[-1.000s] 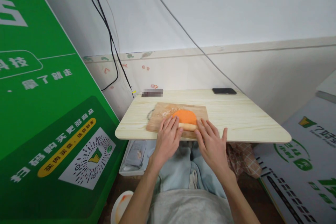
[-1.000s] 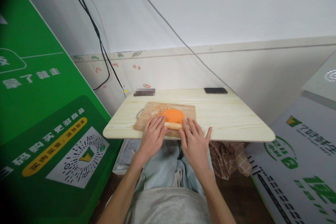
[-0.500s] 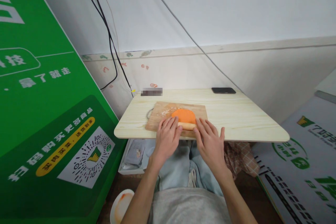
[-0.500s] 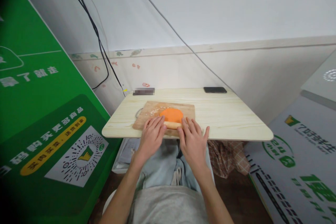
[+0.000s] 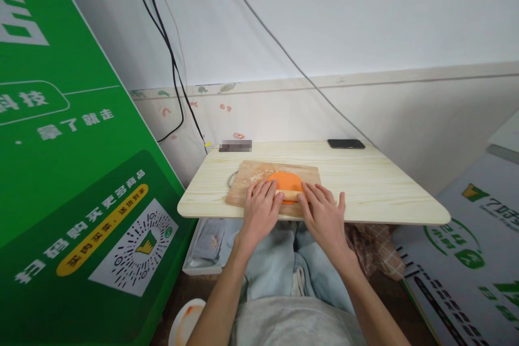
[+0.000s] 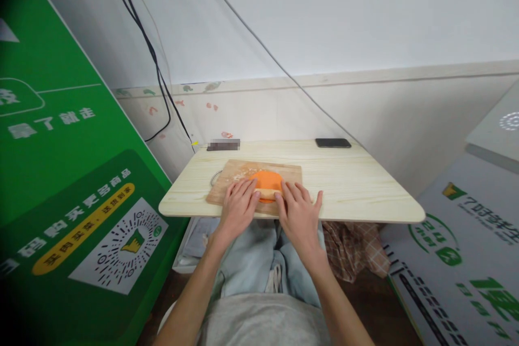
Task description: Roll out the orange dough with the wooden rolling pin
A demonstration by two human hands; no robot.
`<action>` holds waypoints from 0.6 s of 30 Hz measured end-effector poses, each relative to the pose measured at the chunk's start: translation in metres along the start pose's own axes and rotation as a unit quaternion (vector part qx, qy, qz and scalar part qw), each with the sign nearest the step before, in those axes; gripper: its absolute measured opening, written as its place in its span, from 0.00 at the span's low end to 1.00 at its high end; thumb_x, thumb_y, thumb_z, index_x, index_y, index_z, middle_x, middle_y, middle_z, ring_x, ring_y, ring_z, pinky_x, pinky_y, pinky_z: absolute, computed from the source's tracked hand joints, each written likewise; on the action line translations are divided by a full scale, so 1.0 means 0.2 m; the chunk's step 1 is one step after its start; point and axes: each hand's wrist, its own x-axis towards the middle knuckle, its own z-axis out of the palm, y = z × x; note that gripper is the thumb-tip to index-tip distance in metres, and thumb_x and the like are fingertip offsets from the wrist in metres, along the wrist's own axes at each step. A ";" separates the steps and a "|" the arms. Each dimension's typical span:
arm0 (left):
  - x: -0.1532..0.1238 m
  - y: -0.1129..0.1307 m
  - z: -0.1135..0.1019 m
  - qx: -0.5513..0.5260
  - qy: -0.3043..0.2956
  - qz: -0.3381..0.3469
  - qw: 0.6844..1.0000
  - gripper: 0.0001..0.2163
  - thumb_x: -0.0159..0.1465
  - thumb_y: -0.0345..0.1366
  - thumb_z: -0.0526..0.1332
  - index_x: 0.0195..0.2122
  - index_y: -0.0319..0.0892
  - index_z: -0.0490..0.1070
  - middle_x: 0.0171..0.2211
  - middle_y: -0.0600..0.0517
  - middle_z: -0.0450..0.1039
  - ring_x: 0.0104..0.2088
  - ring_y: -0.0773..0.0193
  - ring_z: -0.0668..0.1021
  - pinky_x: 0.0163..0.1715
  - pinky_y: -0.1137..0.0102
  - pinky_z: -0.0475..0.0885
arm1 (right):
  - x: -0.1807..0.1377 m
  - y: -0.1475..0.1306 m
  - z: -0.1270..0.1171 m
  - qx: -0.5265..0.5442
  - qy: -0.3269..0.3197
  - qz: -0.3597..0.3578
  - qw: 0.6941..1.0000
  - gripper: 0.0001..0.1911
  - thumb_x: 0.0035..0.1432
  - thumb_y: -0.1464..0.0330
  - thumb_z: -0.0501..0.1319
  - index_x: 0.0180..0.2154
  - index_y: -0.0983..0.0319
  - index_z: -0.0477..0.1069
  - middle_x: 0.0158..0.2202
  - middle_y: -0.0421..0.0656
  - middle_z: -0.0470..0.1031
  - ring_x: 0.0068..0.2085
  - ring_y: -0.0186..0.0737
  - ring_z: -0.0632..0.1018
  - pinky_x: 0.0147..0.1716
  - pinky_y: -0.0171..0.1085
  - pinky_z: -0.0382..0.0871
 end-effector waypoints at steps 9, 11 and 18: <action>-0.18 0.04 -0.04 0.014 -0.002 0.012 1.000 0.24 0.83 0.42 0.50 0.77 0.45 0.63 0.73 0.43 0.72 0.74 0.50 0.71 0.77 0.46 0.62 | -0.18 -0.07 -0.06 -0.003 0.011 0.004 1.000 0.27 0.81 0.57 0.49 0.72 0.54 0.72 0.69 0.50 0.79 0.70 0.58 0.74 0.75 0.73 0.46; -0.15 0.03 -0.02 0.013 0.003 0.007 1.000 0.24 0.83 0.42 0.50 0.77 0.45 0.63 0.73 0.43 0.72 0.74 0.51 0.71 0.77 0.46 0.63 | -0.14 -0.05 -0.05 0.000 0.008 0.000 1.000 0.27 0.81 0.56 0.49 0.72 0.54 0.72 0.69 0.50 0.79 0.70 0.58 0.73 0.75 0.74 0.45; 0.04 -0.01 0.03 0.012 -0.009 -0.006 1.000 0.22 0.83 0.42 0.49 0.70 0.43 0.72 0.69 0.44 0.77 0.72 0.50 0.74 0.73 0.48 0.67 | 0.03 -0.02 0.01 0.000 0.003 0.009 1.000 0.25 0.81 0.57 0.50 0.67 0.56 0.78 0.63 0.51 0.84 0.68 0.60 0.74 0.73 0.78 0.47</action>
